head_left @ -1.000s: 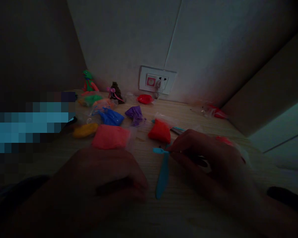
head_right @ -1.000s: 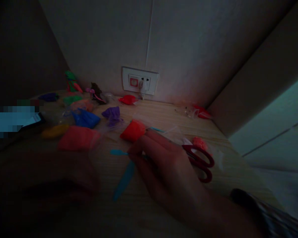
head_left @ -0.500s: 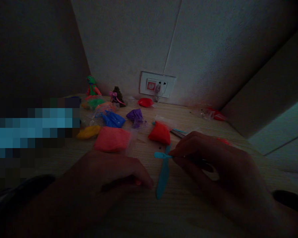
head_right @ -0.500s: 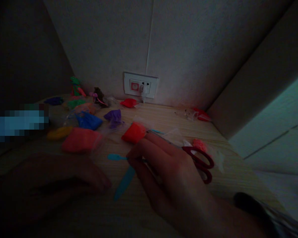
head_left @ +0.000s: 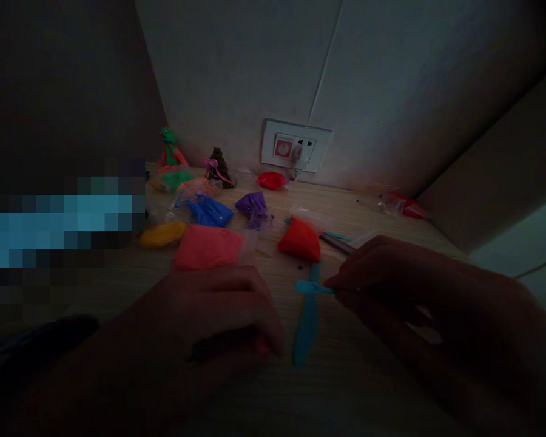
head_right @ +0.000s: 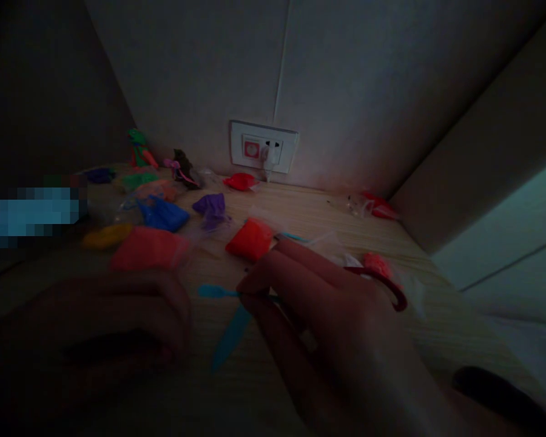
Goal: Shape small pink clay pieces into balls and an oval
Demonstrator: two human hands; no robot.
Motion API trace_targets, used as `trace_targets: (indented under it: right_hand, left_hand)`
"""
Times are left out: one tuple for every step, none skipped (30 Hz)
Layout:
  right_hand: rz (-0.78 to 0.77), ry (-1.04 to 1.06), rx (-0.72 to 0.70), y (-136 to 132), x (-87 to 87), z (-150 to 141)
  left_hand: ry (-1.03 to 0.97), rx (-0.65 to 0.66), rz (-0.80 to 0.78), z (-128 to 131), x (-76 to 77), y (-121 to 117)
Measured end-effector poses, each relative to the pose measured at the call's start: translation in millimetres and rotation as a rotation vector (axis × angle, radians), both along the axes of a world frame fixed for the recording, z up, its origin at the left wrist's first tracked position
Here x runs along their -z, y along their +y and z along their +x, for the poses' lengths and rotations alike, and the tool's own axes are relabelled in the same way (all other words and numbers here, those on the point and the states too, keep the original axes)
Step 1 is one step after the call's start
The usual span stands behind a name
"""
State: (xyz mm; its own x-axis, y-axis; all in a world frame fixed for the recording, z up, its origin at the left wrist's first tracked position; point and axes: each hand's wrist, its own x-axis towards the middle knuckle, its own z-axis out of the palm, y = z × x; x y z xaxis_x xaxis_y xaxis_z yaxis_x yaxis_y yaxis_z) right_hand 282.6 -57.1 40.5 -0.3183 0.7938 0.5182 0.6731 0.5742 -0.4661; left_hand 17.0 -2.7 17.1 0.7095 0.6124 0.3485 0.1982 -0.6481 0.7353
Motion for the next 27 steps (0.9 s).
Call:
trace_targets:
  right_hand:
    - [0.004, -0.009, 0.013, -1.1, -0.9, 0.5]
    - [0.004, -0.021, 0.028, -2.0, -1.8, 1.1]
    - [0.001, -0.022, 0.035, -2.6, -2.7, 1.6]
    - [-0.005, -0.023, 0.039, -2.9, -3.5, 1.8]
    - [-0.014, -0.024, 0.035, -2.8, -4.2, 1.8]
    - [-0.026, -0.025, 0.023, -2.5, -4.9, 1.5]
    - [-0.052, -0.030, -0.004, -1.9, -5.4, 0.7]
    - [-0.095, -0.040, -0.045, -1.3, -5.7, -0.4]
    - [-0.154, -0.056, -0.100, -0.7, -5.7, -1.7]
    - [-0.219, -0.070, -0.156, -0.3, -5.4, -3.1]
    - [-0.281, -0.088, -0.196, -0.2, -4.7, -4.5]
    - [-0.325, -0.102, -0.226, -0.2, -3.7, -5.8]
    - [-0.345, -0.112, -0.239, -0.4, -2.5, -6.9]
    - [-0.350, -0.118, -0.241, -0.8, -0.9, -7.9]
    - [-0.344, -0.117, -0.242, -1.1, 0.7, -8.8]
    - [-0.337, -0.114, -0.245, -1.5, 2.6, -9.7]
    - [-0.330, -0.104, -0.247, -1.8, 4.5, -10.8]
    - [-0.316, -0.082, -0.247, -2.0, 6.5, -12.0]
    - [-0.297, -0.056, -0.245, -2.1, 8.6, -13.4]
    - [-0.271, -0.028, -0.247, -2.3, 10.6, -15.0]
    - [-0.256, -0.006, -0.249, -2.3, 12.5, -16.4]
    - [-0.255, 0.005, -0.251, -2.4, 14.2, -17.6]
    - [-0.269, -0.002, -0.253, -2.6, 15.7, -18.3]
    - [-0.293, -0.024, -0.252, -2.7, 17.1, -18.5]
    - [-0.310, -0.048, -0.251, -3.0, 18.3, -18.2]
    - [-0.312, -0.069, -0.256, -3.3, 19.4, -17.4]
    - [-0.288, -0.078, -0.262, -3.6, 20.4, -16.3]
  left_hand:
    - [0.013, -0.011, -0.002, -1.1, -0.1, -1.4]
    - [0.026, -0.020, 0.000, -1.9, 0.3, -2.7]
    - [0.032, -0.022, 0.012, -2.2, 1.2, -3.5]
    - [0.036, -0.023, 0.032, -2.0, 2.5, -3.7]
    - [0.037, -0.013, 0.056, -1.1, 4.0, -3.3]
    - [0.033, -0.002, 0.081, 0.1, 5.5, -2.5]
    - [0.028, 0.003, 0.099, 1.5, 6.9, -1.6]
    - [0.024, 0.008, 0.106, 2.9, 7.9, -0.6]
    - [0.017, 0.008, 0.107, 4.1, 8.5, 0.2]
    - [0.013, -0.005, 0.099, 5.0, 8.7, 0.6]
    - [0.011, -0.025, 0.082, 5.5, 8.6, 0.8]
    - [0.018, -0.046, 0.054, 5.7, 8.3, 0.7]
    - [0.026, -0.066, 0.019, 5.7, 8.0, 0.4]
    - [0.038, -0.084, -0.020, 5.6, 7.6, 0.1]
    - [0.046, -0.102, -0.054, 5.5, 7.4, -0.2]
    - [0.060, -0.111, -0.086, 5.3, 7.4, -0.4]
    - [0.070, -0.111, -0.108, 5.0, 7.6, -0.5]
    - [0.077, -0.114, -0.123, 4.7, 8.0, -0.6]
    - [0.078, -0.113, -0.130, 4.3, 8.6, -0.6]
    - [0.080, -0.107, -0.131, 3.6, 9.3, -0.7]
    - [0.069, -0.109, -0.124, 2.7, 10.1, -0.9]
    - [0.053, -0.097, -0.112, 1.5, 11.0, -1.3]
    - [0.051, -0.098, -0.102, 0.0, 11.8, -1.8]
    - [0.025, -0.090, -0.079, -1.7, 12.6, -2.4]
    - [0.026, -0.079, -0.067, -3.4, 13.1, -3.2]
    - [0.027, -0.073, -0.058, -5.2, 13.3, -4.1]
    - [0.033, -0.068, -0.052, -6.8, 13.1, -4.9]
